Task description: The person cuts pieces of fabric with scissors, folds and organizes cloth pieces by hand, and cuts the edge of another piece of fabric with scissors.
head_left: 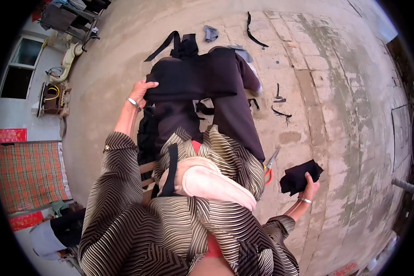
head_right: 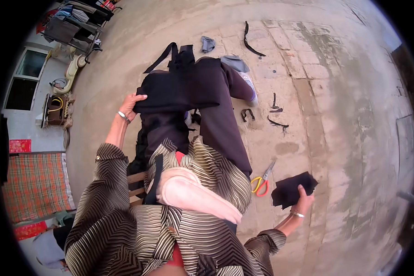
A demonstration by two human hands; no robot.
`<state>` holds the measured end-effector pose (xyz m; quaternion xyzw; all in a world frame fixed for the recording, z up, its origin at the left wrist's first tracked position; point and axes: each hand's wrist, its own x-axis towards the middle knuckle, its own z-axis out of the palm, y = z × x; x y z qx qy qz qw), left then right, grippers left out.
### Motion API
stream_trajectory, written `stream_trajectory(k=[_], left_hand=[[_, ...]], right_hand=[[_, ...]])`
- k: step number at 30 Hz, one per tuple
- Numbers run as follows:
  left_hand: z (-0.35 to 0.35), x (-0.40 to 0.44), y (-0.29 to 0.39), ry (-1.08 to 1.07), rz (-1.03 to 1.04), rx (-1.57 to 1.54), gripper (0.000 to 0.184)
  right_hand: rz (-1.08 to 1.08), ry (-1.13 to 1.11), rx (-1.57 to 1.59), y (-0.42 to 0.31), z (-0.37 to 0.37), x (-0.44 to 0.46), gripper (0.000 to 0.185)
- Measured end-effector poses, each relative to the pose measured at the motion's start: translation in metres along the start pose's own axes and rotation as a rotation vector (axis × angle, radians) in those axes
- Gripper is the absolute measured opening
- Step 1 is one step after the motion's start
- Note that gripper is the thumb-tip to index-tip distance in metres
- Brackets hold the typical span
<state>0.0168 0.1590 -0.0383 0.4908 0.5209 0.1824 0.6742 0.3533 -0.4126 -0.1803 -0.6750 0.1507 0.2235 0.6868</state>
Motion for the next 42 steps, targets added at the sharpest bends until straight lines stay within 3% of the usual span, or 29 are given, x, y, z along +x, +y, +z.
stream_trajectory(k=[4, 9, 14, 18, 24, 28, 29, 36, 40, 42], left_hand=[[0.005, -0.005, 0.006, -0.061, 0.091, -0.145, 0.032], [0.012, -0.004, 0.007, -0.152, 0.154, -0.238, 0.034], [0.01, -0.007, 0.01, -0.161, 0.21, -0.203, 0.032], [0.012, -0.021, 0.019, -0.215, 0.267, -0.244, 0.039], [0.008, -0.023, 0.012, -0.202, 0.347, -0.221, 0.048], [-0.001, -0.01, -0.008, -0.166, 0.288, -0.275, 0.051], [-0.001, -0.011, -0.009, -0.148, 0.283, -0.279, 0.049], [-0.004, -0.013, -0.015, -0.123, 0.292, -0.315, 0.051], [-0.006, -0.016, -0.015, -0.118, 0.328, -0.301, 0.052], [-0.005, -0.019, -0.012, -0.128, 0.333, -0.296, 0.052]], right_hand=[[-0.113, -0.307, 0.082, -0.106, 0.091, -0.013, 0.034], [-0.167, -0.697, 0.042, -0.176, 0.207, -0.035, 0.037], [-0.01, -1.048, 0.039, -0.197, 0.307, -0.055, 0.034], [0.058, -1.154, 0.074, -0.188, 0.353, -0.056, 0.026], [0.111, -1.196, 0.076, -0.18, 0.407, -0.069, 0.02], [0.123, -1.104, -0.201, -0.138, 0.446, -0.05, 0.022], [0.042, -1.058, -0.358, -0.13, 0.449, -0.044, 0.029], [-0.118, -1.094, -0.408, -0.137, 0.447, -0.059, 0.044], [-0.081, -1.145, -0.469, -0.147, 0.452, -0.076, 0.045], [-0.264, -1.075, -0.652, -0.146, 0.458, -0.082, 0.04]])
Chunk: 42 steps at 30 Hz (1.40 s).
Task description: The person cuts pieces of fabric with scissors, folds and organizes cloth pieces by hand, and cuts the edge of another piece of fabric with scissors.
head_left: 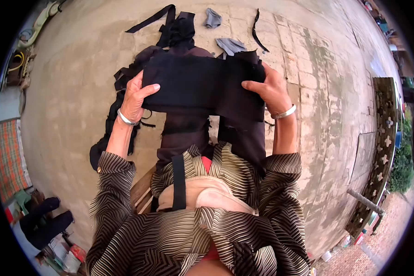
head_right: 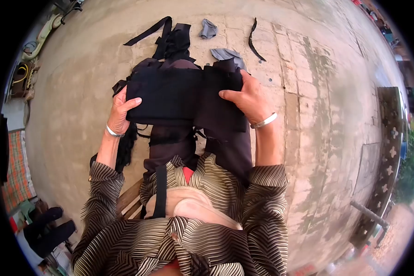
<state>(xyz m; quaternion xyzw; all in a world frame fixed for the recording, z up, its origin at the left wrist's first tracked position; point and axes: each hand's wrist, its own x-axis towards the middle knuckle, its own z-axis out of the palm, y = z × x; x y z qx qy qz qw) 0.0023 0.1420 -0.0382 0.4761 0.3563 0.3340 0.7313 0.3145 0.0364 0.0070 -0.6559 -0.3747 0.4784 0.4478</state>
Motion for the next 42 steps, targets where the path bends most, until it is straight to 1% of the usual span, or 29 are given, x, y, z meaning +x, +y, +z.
stream_trajectory(k=[1, 3, 4, 6, 7, 8, 10, 13, 15, 17, 19, 20, 22, 23, 25, 26, 28, 29, 32, 33, 37, 40, 42], left_hand=[[0.001, -0.001, 0.001, 0.0, -0.004, 0.005, 0.052], [0.006, 0.002, 0.007, -0.012, -0.002, 0.011, 0.052], [0.009, 0.0, 0.011, -0.008, 0.005, 0.015, 0.052], [0.016, -0.003, 0.019, -0.009, 0.008, 0.026, 0.052], [0.021, -0.003, 0.023, -0.012, 0.027, 0.05, 0.052], [0.026, -0.004, 0.027, -0.015, 0.045, 0.076, 0.052], [0.039, -0.005, 0.036, -0.036, 0.068, 0.113, 0.052], [0.058, -0.006, 0.047, -0.085, 0.104, 0.159, 0.052], [0.066, -0.005, 0.051, -0.127, 0.123, 0.182, 0.051], [0.067, -0.004, 0.049, -0.113, 0.134, 0.204, 0.051], [0.062, -0.003, 0.045, -0.095, 0.144, 0.227, 0.051], [0.058, -0.002, 0.041, -0.061, 0.149, 0.24, 0.05], [0.053, -0.003, 0.038, -0.022, 0.149, 0.256, 0.05], [0.052, -0.003, 0.038, -0.016, 0.15, 0.254, 0.05], [0.049, -0.005, 0.037, -0.008, 0.149, 0.251, 0.049], [0.047, -0.007, 0.036, 0.011, 0.125, 0.245, 0.049], [0.043, -0.006, 0.033, 0.024, 0.102, 0.236, 0.049], [0.041, -0.006, 0.03, 0.034, 0.128, 0.249, 0.048], [0.039, -0.004, 0.03, 0.03, 0.167, 0.277, 0.048], [0.039, -0.006, 0.03, 0.022, 0.177, 0.289, 0.047], [0.039, -0.008, 0.031, 0.026, 0.118, 0.214, 0.048], [0.043, -0.008, 0.035, 0.035, 0.114, 0.249, 0.049], [0.056, -0.008, 0.043, -0.025, 0.178, 0.355, 0.049]], right_hand=[[0.004, 0.008, 0.0, 0.009, 0.001, 0.004, 0.04], [-0.172, 0.088, -0.209, 0.029, 0.003, 0.016, 0.037], [-0.171, 0.092, -0.208, 0.031, 0.004, 0.016, 0.037], [-0.28, 0.17, -0.358, 0.033, 0.008, 0.013, 0.04], [-0.38, 0.21, -0.335, 0.036, 0.01, 0.013, 0.04], [-0.379, 0.216, -0.329, 0.036, 0.011, 0.012, 0.04], [-0.311, 0.234, -0.491, 0.031, 0.013, 0.008, 0.042], [-0.265, 0.232, -0.498, 0.02, 0.015, 0.003, 0.043], [-0.282, 0.252, -0.487, 0.027, 0.013, 0.004, 0.042], [-0.296, 0.269, -0.476, 0.03, 0.01, 0.004, 0.042], [-0.276, 0.194, -0.302, 0.032, 0.005, 0.005, 0.04], [-0.274, 0.195, -0.297, 0.031, 0.005, 0.005, 0.04], [-0.357, 0.113, -0.025, 0.026, 0.011, 0.004, 0.038], [-0.356, 0.109, -0.022, 0.021, 0.013, 0.002, 0.038], [-0.236, 0.027, 0.108, 0.008, 0.019, -0.002, 0.038], [-0.234, 0.027, 0.108, 0.012, 0.022, 0.003, 0.038], [-0.26, 0.037, -0.148, 0.02, 0.028, 0.017, 0.043], [-0.237, 0.139, -0.333, 0.023, 0.033, 0.018, 0.045], [-0.204, 0.157, -0.383, 0.025, 0.041, 0.021, 0.045], [-0.247, 0.162, -0.378, 0.024, 0.042, 0.021, 0.043], [-0.253, 0.191, -0.411, 0.018, 0.039, 0.017, 0.041], [-0.254, 0.206, -0.449, 0.023, 0.041, 0.017, 0.04], [-0.225, 0.175, -0.481, 0.021, 0.04, 0.017, 0.04]])
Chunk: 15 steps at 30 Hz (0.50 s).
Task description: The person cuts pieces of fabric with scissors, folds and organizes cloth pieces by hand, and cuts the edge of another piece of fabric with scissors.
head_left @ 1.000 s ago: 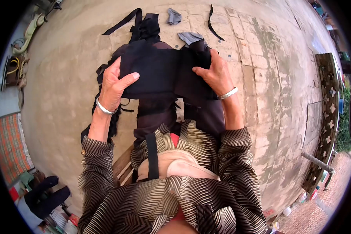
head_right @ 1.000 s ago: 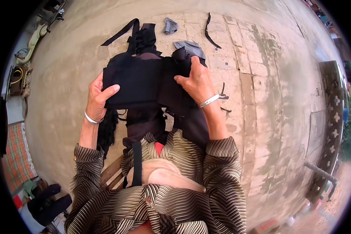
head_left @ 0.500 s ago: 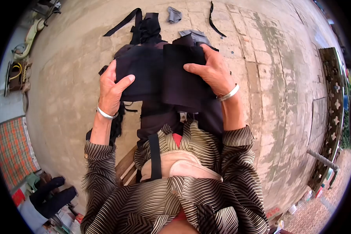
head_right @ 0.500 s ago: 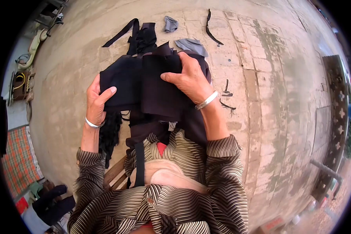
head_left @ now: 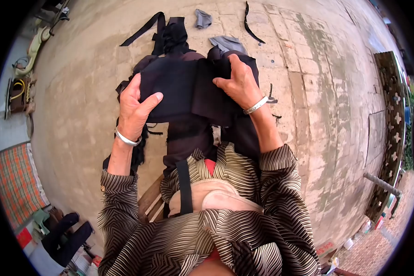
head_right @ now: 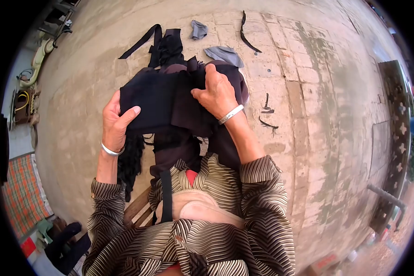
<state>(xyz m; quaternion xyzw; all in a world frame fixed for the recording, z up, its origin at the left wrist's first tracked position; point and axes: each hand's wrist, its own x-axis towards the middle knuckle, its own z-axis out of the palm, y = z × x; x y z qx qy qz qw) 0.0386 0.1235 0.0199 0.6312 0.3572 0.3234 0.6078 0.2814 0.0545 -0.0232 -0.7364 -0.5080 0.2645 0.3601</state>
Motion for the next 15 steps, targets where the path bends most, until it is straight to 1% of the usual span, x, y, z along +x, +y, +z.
stream_trajectory(k=[1, 3, 4, 6, 8, 10, 11, 12, 14, 15], left_hand=[[0.003, 0.001, 0.005, -0.03, 0.02, 0.048, 0.049], [0.001, 0.002, 0.006, -0.037, 0.003, 0.102, 0.049], [0.001, 0.002, 0.006, -0.048, -0.017, 0.152, 0.048], [0.001, 0.003, 0.005, -0.037, -0.016, 0.162, 0.049], [0.006, 0.004, 0.008, -0.025, -0.008, 0.166, 0.049], [0.021, 0.003, 0.016, -0.037, 0.024, 0.049, 0.049], [0.029, 0.004, 0.02, -0.04, 0.036, 0.109, 0.05], [0.034, 0.006, 0.02, -0.092, -0.012, 0.117, 0.05], [0.067, 0.012, 0.016, -0.089, 0.169, 0.058, 0.036], [0.075, 0.014, 0.009, -0.1, 0.186, 0.186, 0.039]], right_hand=[[-0.002, 0.005, 0.003, -0.001, -0.005, 0.001, 0.04], [-0.034, -0.058, 0.081, -0.004, -0.017, 0.001, 0.04], [-0.031, -0.056, 0.087, -0.002, -0.016, 0.001, 0.04], [-0.098, 0.0, 0.025, 0.007, -0.011, 0.004, 0.044], [-0.083, 0.002, 0.071, 0.018, -0.004, 0.007, 0.045], [-0.071, -0.004, 0.118, 0.013, -0.003, 0.009, 0.045], [-0.039, -0.017, 0.083, 0.01, -0.002, 0.008, 0.043], [-0.003, -0.031, 0.047, 0.006, -0.002, 0.004, 0.042], [-0.021, -0.004, 0.012, 0.004, -0.005, 0.0, 0.045], [-0.008, -0.013, 0.041, 0.002, -0.009, -0.003, 0.046]])
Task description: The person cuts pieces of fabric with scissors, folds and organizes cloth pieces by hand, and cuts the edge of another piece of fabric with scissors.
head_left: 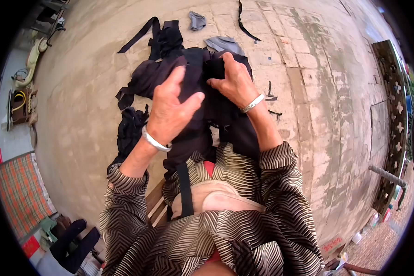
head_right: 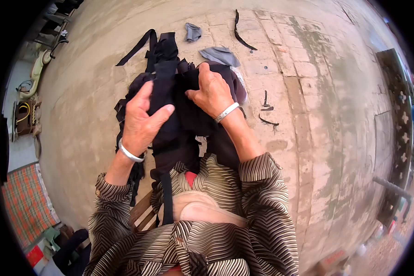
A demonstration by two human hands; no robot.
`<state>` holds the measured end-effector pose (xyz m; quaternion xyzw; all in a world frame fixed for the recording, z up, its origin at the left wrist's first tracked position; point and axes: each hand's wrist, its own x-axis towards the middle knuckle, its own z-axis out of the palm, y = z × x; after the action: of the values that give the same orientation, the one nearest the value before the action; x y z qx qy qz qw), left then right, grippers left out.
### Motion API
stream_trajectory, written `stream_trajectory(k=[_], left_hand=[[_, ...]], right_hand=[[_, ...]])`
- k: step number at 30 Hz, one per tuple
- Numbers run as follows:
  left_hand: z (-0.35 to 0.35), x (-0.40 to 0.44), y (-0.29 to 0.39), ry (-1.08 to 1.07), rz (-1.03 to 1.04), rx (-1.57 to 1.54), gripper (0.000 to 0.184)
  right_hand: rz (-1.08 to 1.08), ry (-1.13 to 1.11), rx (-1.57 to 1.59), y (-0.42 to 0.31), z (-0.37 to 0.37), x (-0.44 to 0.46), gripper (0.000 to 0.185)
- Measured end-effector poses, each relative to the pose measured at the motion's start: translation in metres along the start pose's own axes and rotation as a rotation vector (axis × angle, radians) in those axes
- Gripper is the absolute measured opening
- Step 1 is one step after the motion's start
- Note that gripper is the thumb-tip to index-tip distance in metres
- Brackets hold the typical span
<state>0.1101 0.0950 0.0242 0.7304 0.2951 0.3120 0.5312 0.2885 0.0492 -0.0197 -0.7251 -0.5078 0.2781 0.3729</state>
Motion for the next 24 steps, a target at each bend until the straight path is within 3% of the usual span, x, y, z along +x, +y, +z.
stream_trajectory(k=[1, 3, 5, 6, 7, 9, 15, 19, 24], left_hand=[[0.012, 0.004, -0.005, -0.014, 0.024, 0.067, 0.04], [0.036, 0.011, -0.014, -0.037, 0.073, 0.199, 0.043], [0.056, 0.013, -0.018, -0.051, 0.083, 0.44, 0.045], [0.065, 0.011, -0.027, -0.016, 0.2, 0.471, 0.047], [0.071, 0.01, -0.028, -0.036, 0.229, 0.576, 0.053], [0.081, 0.006, -0.024, -0.057, 0.315, 0.64, 0.056], [0.075, -0.003, -0.011, -0.177, 0.285, 0.555, 0.054], [0.06, -0.011, -0.025, -0.085, 0.191, 0.279, 0.033], [0.044, -0.015, -0.04, 0.111, 0.135, 0.284, 0.037]], right_hand=[[0.012, -0.007, 0.029, 0.0, -0.003, -0.001, 0.047], [-0.174, 0.137, 0.085, 0.023, -0.006, -0.003, 0.043], [0.034, 0.064, 0.383, 0.032, -0.024, -0.011, 0.035], [0.158, 0.04, 0.509, 0.025, -0.037, -0.019, 0.029], [0.162, 0.046, 0.509, 0.031, -0.043, -0.024, 0.029], [0.088, 0.283, 0.368, 0.037, -0.052, -0.033, 0.024], [-0.026, 0.392, 0.328, 0.008, -0.056, -0.056, 0.011], [-0.023, 0.308, 0.225, 0.007, -0.046, -0.058, 0.011], [-0.111, 0.315, -0.061, 0.004, -0.031, -0.061, 0.015]])
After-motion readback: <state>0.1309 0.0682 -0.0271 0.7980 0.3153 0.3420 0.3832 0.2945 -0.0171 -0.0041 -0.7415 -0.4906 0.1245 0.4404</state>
